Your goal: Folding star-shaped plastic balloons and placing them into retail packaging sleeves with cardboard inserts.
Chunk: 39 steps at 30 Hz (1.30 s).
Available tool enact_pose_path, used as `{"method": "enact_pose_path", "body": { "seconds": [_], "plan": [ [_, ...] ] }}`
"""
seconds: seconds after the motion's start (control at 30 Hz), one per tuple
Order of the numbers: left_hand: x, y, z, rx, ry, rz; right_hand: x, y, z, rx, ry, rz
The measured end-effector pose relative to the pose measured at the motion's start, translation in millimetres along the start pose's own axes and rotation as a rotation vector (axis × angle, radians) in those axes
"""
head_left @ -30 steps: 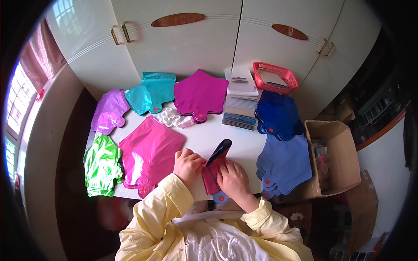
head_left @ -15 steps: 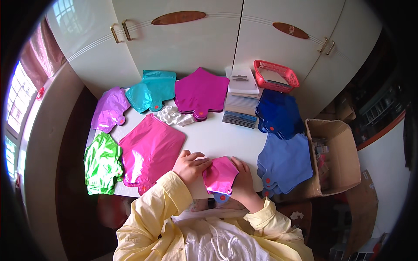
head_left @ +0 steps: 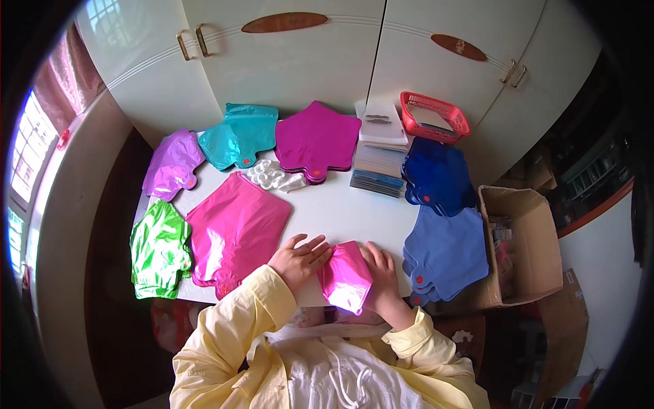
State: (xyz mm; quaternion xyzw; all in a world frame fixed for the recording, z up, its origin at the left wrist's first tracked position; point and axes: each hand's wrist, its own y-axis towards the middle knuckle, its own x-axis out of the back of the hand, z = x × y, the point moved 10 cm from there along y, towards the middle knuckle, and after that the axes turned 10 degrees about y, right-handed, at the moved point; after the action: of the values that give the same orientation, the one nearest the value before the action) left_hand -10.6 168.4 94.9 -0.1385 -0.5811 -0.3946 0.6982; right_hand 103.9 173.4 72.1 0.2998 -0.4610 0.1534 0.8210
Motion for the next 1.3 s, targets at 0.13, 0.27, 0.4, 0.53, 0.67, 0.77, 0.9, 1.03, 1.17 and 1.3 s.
{"method": "enact_pose_path", "body": {
  "seconds": [0.13, 0.27, 0.4, 0.53, 0.67, 0.77, 0.9, 1.03, 1.17, 1.3],
  "plan": [
    [-2.2, -5.0, 1.1, 0.029, -0.03, 0.025, 0.7, 1.6, 0.0, -0.042, -0.001, 0.013],
    [2.9, -7.3, 0.6, 0.108, -0.137, 0.066, 1.5, 0.3, -6.3, -0.02, 0.064, 0.049],
    [2.8, -8.7, 0.0, 0.112, -0.119, 0.083, 15.0, 0.1, -48.7, -0.252, 0.378, 0.007],
    [-3.9, -11.9, -1.2, 0.096, -0.086, 0.157, 38.0, 26.0, 4.6, 0.123, 0.328, 0.006],
    [-5.4, -12.6, -5.1, 0.067, -0.114, 0.195, 18.8, 22.6, 15.9, 0.279, 0.369, 0.154],
    [-2.7, -19.0, -9.3, 0.059, -0.14, 0.19, 14.7, 16.4, 17.4, 0.291, 0.315, 0.208],
    [-0.9, -24.2, -19.6, 0.052, -0.146, 0.239, 9.4, 2.6, 19.0, 0.295, 0.268, 0.244],
    [7.9, -27.4, -30.6, 0.055, -0.109, 0.225, 6.0, -12.7, 25.2, 0.303, 0.233, 0.283],
    [10.4, -37.1, -43.4, 0.105, 0.018, 0.057, 7.7, -22.7, 35.0, 0.32, 0.197, 0.303],
    [30.1, -44.3, -65.0, 0.04, -0.011, -0.218, 12.6, -27.1, 39.1, 0.343, 0.19, 0.236]
  ]
}}
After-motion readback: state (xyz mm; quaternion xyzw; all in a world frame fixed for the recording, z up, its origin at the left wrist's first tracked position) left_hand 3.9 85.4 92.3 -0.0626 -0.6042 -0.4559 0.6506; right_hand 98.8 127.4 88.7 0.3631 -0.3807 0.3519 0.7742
